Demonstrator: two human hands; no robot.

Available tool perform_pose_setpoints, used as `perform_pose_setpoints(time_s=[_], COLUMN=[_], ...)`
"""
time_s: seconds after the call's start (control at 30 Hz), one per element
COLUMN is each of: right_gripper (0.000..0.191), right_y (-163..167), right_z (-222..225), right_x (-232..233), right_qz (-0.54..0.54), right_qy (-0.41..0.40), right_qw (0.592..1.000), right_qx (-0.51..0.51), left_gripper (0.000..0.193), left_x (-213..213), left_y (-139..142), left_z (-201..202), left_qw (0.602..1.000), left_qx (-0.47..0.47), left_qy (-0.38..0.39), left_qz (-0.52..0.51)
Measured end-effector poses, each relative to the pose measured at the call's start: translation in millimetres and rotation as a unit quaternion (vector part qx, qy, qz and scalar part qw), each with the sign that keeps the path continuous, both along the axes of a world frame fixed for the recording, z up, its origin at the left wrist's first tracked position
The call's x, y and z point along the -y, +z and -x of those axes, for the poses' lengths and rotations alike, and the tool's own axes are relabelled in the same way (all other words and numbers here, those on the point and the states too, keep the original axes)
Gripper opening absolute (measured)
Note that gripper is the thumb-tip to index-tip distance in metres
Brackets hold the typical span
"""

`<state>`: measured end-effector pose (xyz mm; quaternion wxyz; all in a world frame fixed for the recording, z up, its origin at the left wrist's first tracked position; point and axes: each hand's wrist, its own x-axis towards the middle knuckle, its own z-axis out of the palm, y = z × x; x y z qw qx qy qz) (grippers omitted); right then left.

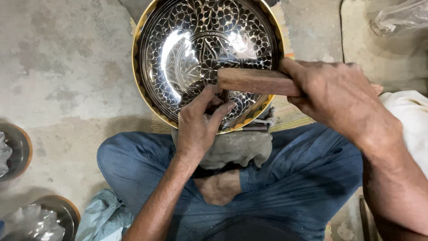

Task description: The person sits cross-legged on the floor and uses a wooden mallet to repeatedly strike a metal chisel placed on the interior surface of a large, ornate metal bowl. The bowl is supported by a cloth and rests on the person's lap. The person systematically works on the central floral pattern of the bowl's interior.

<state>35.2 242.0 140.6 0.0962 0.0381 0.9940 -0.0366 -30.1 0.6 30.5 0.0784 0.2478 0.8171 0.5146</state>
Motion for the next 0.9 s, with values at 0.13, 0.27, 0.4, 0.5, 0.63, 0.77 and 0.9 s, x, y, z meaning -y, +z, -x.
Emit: perform_pose_setpoints(time_s=[0.13,0.27,0.4,0.5,0.63,0.77,0.9], right_gripper=[0.028,0.032,0.035,0.034,0.041,0.027,0.027], right_y=[1.0,3.8,4.5,3.6,1.0,-0.7,-6.0], right_z=[0.1,2.3,4.0,3.1,-0.4,-3.8,-8.0], right_x=[4.6,5.5,3.2,2.4,3.0,-0.8,0.3], right_qz=[0.071,-0.057,0.111,0.036,0.000,0.015,0.097], right_qy=[-0.005,-0.005,-0.035,0.002,0.030,0.015,-0.033], right_qw=[0.997,0.998,0.992,0.999,0.999,1.000,0.990], right_qx=[-0.027,0.036,-0.039,0.011,-0.027,-0.018,-0.099], left_gripper=[0.028,0.029,0.027,0.030,0.030,0.031,0.032], left_x=[0.0,-0.9,-1.3,-1.5,-0.3,0.6,1.9], left_y=[0.7,3.4,6.6,7.5,6.5,4.8,5.1], left_z=[0.2,1.1,1.9,1.7,1.0,1.9,2.4], left_qw=[1.000,1.000,0.999,0.998,1.000,1.000,0.999], left_qx=[0.002,0.023,0.024,0.026,0.025,0.016,0.042], left_qy=[-0.006,-0.003,-0.017,-0.002,-0.012,-0.011,-0.014], left_qz=[-0.002,0.014,-0.018,0.048,0.003,-0.002,-0.006])
